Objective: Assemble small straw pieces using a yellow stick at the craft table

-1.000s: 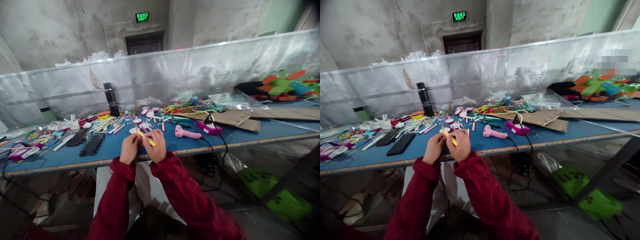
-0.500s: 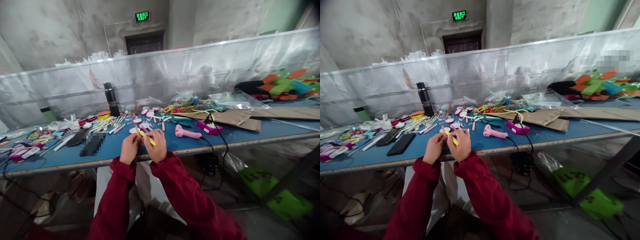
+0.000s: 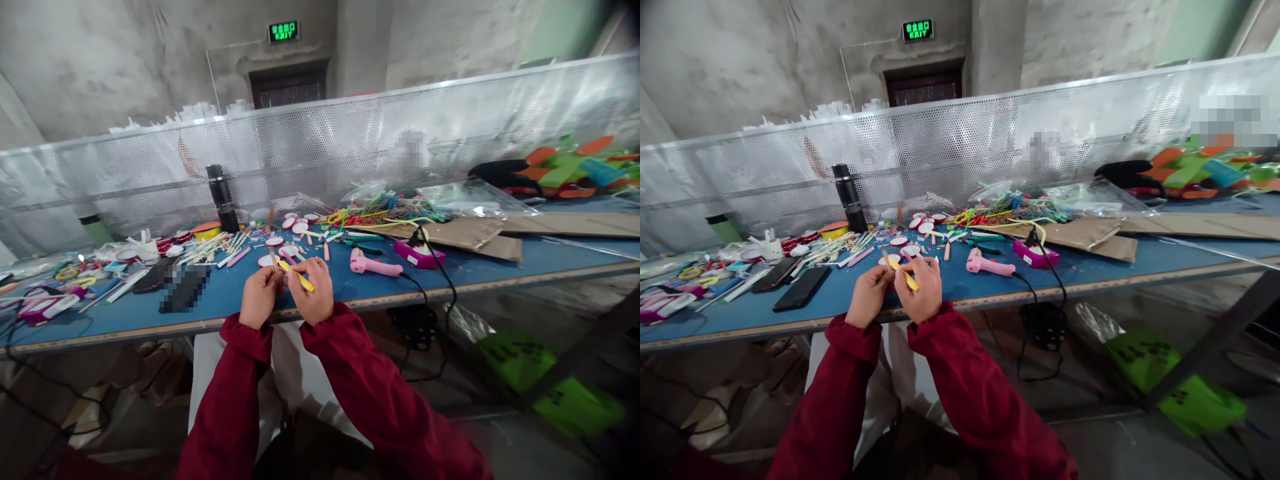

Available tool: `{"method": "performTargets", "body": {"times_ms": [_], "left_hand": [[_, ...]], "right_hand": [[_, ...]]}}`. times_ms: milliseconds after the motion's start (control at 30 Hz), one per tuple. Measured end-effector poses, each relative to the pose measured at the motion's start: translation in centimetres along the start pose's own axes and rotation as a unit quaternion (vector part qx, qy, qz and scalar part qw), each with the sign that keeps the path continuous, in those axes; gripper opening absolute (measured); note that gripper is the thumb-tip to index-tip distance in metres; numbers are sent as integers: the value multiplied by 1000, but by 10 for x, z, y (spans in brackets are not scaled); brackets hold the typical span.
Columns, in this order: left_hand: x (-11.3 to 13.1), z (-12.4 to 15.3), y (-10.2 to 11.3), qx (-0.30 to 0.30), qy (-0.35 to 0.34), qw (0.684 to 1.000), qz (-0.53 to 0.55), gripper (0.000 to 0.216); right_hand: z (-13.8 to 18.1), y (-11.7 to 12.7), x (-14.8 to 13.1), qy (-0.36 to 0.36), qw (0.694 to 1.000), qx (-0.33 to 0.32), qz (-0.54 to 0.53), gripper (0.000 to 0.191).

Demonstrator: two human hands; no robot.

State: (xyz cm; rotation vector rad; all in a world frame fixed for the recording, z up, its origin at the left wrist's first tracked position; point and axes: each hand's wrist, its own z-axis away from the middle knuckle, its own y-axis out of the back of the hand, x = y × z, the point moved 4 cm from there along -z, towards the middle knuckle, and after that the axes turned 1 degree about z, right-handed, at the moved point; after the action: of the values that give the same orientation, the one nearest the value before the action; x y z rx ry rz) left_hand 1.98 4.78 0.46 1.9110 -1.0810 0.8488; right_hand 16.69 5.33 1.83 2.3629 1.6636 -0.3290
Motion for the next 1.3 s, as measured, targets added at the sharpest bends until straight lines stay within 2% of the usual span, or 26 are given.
{"method": "performTargets", "body": {"times_ms": [133, 333, 500, 967, 1167, 1300], "left_hand": [[2, 0, 0, 5, -12, 1000, -7, 21], [0, 0, 0, 0, 0, 1000, -6, 21], [2, 1, 1, 8, -9, 1000, -21, 22], [1, 0, -1, 3, 6, 1000, 14, 21], [1, 0, 0, 7, -8, 1000, -8, 23], [-1, -1, 0, 5, -2, 1000, -7, 23]], "right_hand": [[0, -1, -1, 6, 1000, -19, -6, 9], [1, 0, 1, -1, 1000, 1, -6, 10], [0, -1, -1, 8, 1000, -15, -6, 10], [1, 0, 1, -4, 1000, -2, 5, 10], [0, 0, -1, 17, 1000, -12, -4, 11], [0, 0, 0, 4, 1000, -7, 4, 11]]}}
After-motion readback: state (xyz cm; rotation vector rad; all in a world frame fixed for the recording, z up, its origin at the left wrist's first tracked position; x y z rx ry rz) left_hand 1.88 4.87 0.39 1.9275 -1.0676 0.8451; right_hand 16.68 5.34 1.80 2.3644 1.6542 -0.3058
